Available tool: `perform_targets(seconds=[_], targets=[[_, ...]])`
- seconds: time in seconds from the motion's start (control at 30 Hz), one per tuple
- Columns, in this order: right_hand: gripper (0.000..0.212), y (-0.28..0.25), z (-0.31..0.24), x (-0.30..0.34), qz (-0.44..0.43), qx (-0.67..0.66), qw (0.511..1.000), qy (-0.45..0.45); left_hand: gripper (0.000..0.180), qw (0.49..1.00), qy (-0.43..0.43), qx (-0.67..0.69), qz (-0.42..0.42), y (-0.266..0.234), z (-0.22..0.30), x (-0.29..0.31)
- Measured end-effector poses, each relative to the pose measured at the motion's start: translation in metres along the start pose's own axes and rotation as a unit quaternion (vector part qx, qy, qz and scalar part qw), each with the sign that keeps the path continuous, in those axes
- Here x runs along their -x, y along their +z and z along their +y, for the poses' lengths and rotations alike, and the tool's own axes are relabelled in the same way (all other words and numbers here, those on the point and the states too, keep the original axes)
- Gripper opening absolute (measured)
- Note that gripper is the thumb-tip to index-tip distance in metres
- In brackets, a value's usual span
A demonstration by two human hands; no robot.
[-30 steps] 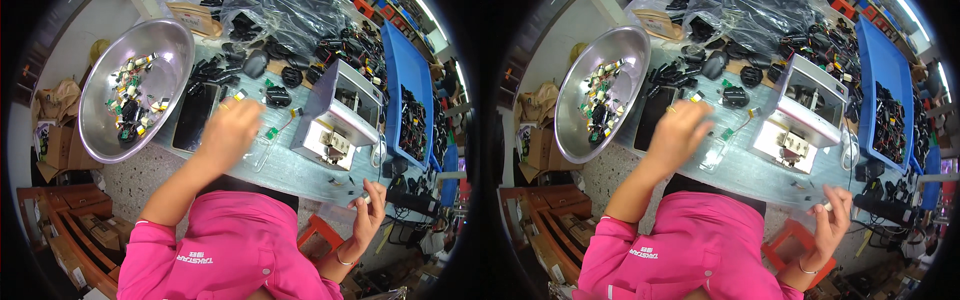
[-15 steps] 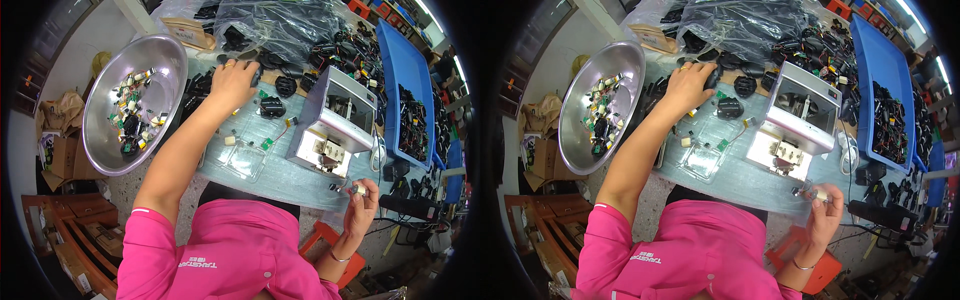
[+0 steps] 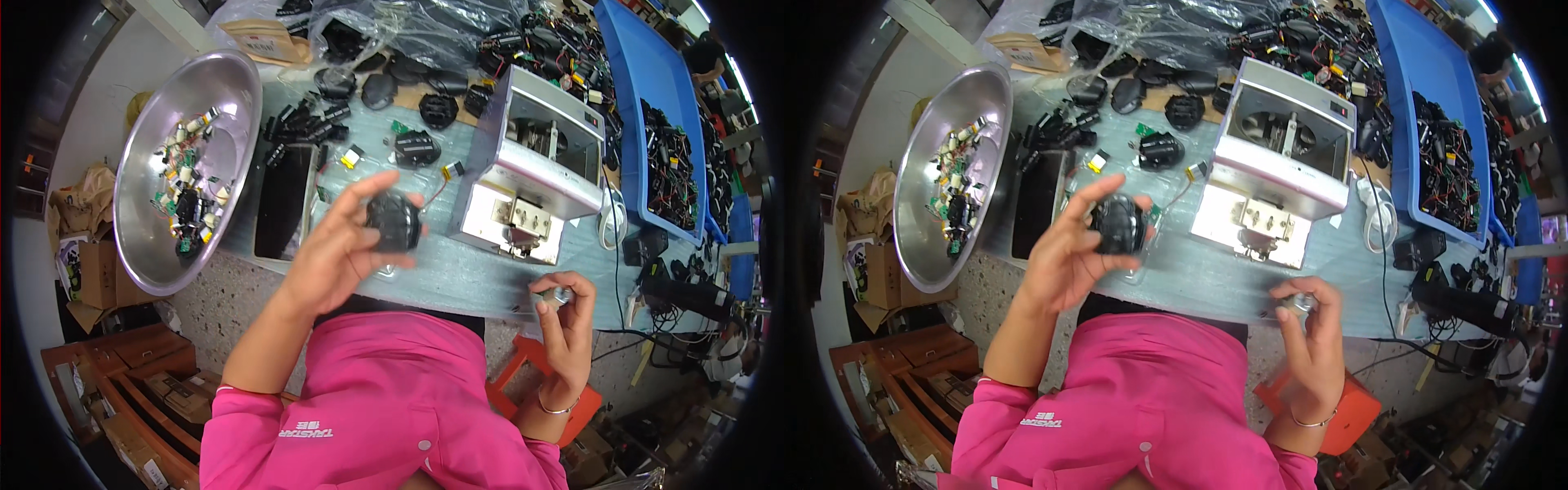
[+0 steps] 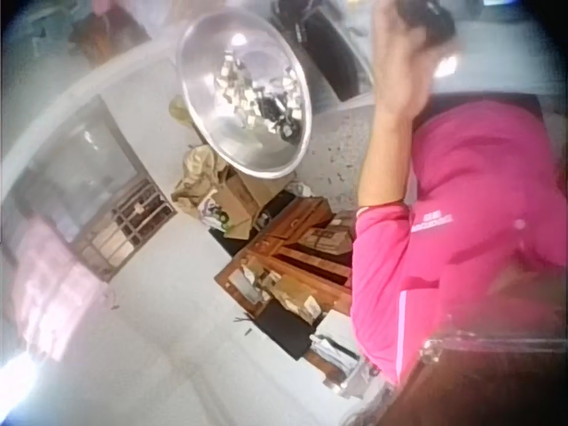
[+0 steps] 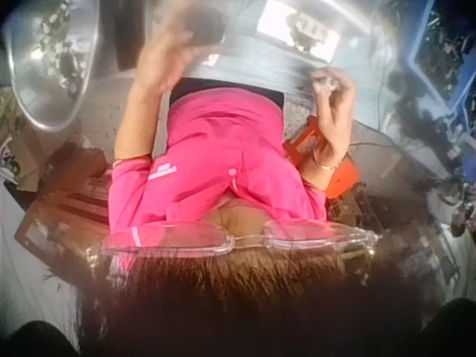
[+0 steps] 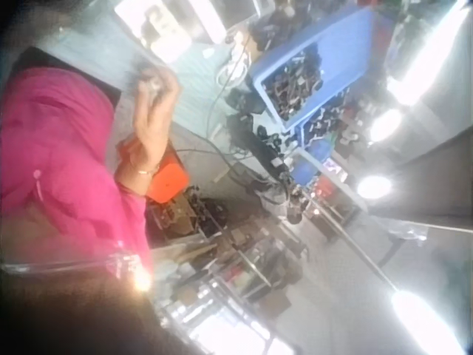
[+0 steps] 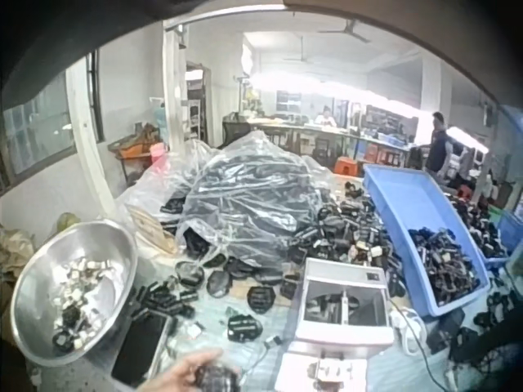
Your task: Assembling electronic modules by placing circuit boards into housings and securing them with a power screwdriver.
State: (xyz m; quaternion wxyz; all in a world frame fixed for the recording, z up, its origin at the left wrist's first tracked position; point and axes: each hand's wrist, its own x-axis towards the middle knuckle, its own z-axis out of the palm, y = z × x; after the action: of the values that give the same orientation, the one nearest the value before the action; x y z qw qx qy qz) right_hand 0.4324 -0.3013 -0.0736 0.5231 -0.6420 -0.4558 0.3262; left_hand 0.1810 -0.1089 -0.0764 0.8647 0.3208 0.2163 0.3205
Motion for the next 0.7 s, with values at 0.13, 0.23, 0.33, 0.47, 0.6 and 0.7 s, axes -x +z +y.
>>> perform_targets(seconds=[0.13,0.23,0.33,0.47,0.6,0.7], targets=[[0.028,-0.002,0.000,-0.005,-0.018,0.091,0.993,-0.074,0.051,0.991,-0.092,-0.097,-0.002,0.008,-0.040,0.018],[0.028,0.004,-0.018,-0.009,-0.077,0.153,0.982,-0.080,0.043,0.979,-0.096,-0.175,-0.036,0.012,-0.060,0.017],[0.029,0.017,-0.017,-0.007,-0.112,0.063,0.991,-0.046,0.044,0.979,-0.068,-0.190,-0.013,0.026,-0.074,0.014],[0.030,0.050,-0.011,-0.005,-0.067,-0.013,0.996,-0.060,0.044,0.981,-0.041,-0.189,-0.001,0.035,-0.084,0.010],[0.036,0.060,-0.011,-0.011,-0.012,0.157,0.974,-0.162,0.040,0.997,-0.080,-0.014,0.005,0.037,-0.085,0.013],[0.037,0.063,-0.009,-0.010,0.041,0.179,0.964,-0.193,0.035,0.997,-0.045,-0.032,0.044,0.038,-0.087,0.016]])
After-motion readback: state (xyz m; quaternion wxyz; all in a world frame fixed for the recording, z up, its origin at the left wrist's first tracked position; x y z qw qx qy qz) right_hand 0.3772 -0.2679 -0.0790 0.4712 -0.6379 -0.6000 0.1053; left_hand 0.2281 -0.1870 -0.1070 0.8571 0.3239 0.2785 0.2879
